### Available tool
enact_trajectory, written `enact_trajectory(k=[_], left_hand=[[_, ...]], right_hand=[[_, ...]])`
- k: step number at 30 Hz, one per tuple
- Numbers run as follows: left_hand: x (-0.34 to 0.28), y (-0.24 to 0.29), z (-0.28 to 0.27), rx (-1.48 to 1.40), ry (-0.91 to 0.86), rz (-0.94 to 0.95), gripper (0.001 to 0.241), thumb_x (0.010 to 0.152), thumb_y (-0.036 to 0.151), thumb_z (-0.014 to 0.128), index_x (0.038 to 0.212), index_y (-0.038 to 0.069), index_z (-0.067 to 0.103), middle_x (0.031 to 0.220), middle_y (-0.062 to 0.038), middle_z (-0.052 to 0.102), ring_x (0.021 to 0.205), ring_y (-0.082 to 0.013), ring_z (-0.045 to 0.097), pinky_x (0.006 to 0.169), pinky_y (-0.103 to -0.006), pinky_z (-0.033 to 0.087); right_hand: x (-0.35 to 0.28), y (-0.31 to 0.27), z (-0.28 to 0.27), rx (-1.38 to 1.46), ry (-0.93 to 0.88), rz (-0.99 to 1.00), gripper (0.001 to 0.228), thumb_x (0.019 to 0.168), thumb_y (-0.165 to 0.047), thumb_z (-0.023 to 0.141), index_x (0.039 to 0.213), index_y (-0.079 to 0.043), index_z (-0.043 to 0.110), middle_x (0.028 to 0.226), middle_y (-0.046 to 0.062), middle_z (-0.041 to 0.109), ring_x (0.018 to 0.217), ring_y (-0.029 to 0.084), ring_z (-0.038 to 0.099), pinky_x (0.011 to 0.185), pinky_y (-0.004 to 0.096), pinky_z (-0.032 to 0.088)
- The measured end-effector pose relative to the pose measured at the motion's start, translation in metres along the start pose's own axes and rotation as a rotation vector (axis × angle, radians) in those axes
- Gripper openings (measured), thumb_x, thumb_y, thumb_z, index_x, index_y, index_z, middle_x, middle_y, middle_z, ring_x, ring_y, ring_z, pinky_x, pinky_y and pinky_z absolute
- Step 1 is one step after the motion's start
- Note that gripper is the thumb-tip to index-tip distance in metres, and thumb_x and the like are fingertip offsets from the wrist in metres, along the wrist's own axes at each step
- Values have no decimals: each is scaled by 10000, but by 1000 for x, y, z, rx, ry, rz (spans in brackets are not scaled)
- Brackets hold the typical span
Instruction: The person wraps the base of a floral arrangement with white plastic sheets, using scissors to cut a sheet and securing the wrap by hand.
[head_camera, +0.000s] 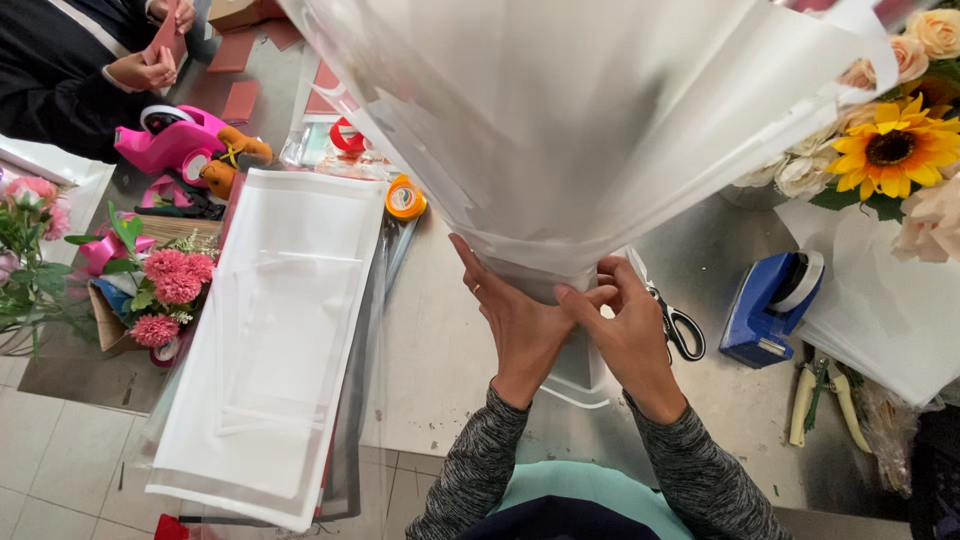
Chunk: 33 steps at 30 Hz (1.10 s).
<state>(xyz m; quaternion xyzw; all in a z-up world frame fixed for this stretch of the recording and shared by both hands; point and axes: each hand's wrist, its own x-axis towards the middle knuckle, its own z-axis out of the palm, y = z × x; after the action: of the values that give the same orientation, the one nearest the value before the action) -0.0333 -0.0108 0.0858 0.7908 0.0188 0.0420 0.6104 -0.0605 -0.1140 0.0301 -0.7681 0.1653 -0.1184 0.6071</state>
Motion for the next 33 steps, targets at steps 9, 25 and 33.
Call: enact_trajectory(k=[9,25,33], left_hand=[[12,-9,-40,-80,-316,224,1479,464,312,888,1431,82,-207,1371,-375,179,1250,-600,244,965,-704,240],[46,-91,-28,-599,-267,-228,373,825,380,682,1103,139,616,1056,-66,607,971,-216,625,893,-524,464],[42,-72,-28,-703,-353,-198,301,868,370,644,1045,135,579,978,-39,547,908,-146,565,759,-378,558]], right_hand=[[5,-12,-11,220,41,-49,411,802,-212,722,1152,-65,566,1006,96,605,958,213,581,836,397,483],[19,-1,-38,422,7,20,432,776,-115,653,1194,-43,568,986,86,619,843,186,623,669,382,565],[25,11,-49,466,-27,23,445,791,-172,620,1209,-36,555,966,175,626,866,268,638,694,435,558]])
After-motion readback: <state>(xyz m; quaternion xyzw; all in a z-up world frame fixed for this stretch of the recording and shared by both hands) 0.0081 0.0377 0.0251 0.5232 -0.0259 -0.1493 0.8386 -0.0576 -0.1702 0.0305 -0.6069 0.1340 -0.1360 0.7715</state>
